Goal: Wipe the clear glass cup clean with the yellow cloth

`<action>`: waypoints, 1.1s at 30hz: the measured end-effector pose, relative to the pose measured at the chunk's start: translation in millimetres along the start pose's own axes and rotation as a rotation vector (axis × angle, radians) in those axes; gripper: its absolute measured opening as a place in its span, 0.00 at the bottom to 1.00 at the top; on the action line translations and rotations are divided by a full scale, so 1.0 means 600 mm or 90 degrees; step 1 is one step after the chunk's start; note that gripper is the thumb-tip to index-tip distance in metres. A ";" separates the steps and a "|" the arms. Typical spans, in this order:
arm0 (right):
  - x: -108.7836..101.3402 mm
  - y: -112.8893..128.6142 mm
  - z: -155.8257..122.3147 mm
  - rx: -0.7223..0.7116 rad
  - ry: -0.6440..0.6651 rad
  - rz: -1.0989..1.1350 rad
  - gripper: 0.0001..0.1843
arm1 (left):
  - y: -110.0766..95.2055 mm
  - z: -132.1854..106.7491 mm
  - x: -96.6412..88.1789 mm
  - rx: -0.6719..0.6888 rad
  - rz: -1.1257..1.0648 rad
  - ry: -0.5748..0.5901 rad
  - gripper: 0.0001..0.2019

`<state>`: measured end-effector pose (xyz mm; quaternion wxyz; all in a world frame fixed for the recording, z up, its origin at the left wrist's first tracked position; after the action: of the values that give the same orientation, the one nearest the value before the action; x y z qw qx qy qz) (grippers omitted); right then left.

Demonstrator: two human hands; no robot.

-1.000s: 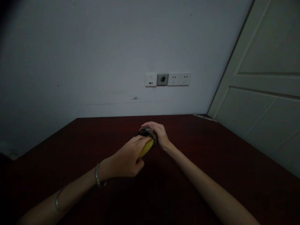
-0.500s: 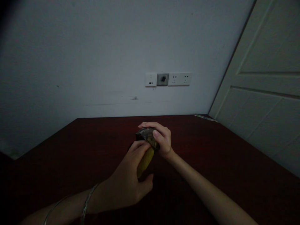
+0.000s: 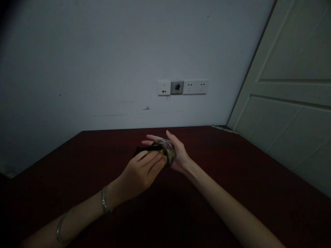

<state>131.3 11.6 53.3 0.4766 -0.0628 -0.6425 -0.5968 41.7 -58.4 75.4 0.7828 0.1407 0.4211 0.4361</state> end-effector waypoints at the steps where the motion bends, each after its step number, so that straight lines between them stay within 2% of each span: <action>1: -0.003 0.000 -0.002 0.039 -0.011 -0.005 0.36 | -0.002 -0.001 0.001 0.024 0.021 -0.005 0.11; 4: -0.013 0.002 -0.013 0.137 -0.053 -0.058 0.33 | -0.003 -0.006 0.005 0.061 0.061 -0.024 0.11; 7: -0.018 0.006 -0.022 0.192 -0.068 -0.167 0.33 | 0.001 -0.010 0.005 0.097 0.064 -0.037 0.11; 11: -0.021 0.016 -0.023 0.144 -0.061 -0.334 0.36 | 0.004 -0.011 -0.002 0.124 0.072 -0.039 0.11; 14: -0.016 0.023 -0.020 0.068 -0.005 -0.358 0.33 | 0.006 -0.008 -0.004 0.104 0.057 -0.020 0.10; 16: -0.015 0.030 -0.017 0.002 0.027 -0.351 0.30 | 0.007 -0.006 -0.003 0.069 0.018 -0.017 0.11; 19: -0.019 0.041 -0.012 -0.096 0.029 -0.321 0.25 | 0.008 -0.006 0.002 0.004 -0.042 -0.017 0.12; 22: -0.024 0.043 -0.006 -0.139 0.026 -0.273 0.22 | 0.002 -0.006 0.010 -0.064 -0.078 0.001 0.14; 28: -0.023 0.034 -0.001 -0.130 0.017 -0.228 0.23 | -0.008 -0.015 0.018 -0.274 -0.179 0.004 0.23; 33: -0.042 0.004 0.009 -0.095 -0.040 -0.062 0.26 | -0.003 -0.025 0.038 -0.434 -0.302 0.054 0.31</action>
<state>143.3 29.1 38.7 0.4209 -0.0857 -0.6129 -0.6632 37.0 -43.5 53.2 0.8450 -0.2456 0.3054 0.3638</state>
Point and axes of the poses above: each hand's wrist, its own z-axis towards the middle knuckle, its own x-axis out of the palm, y = z × x, the point moved 5 cm from there along z, towards the middle knuckle, and after that the axes turned 15 degrees about z, right-handed, at the moved point
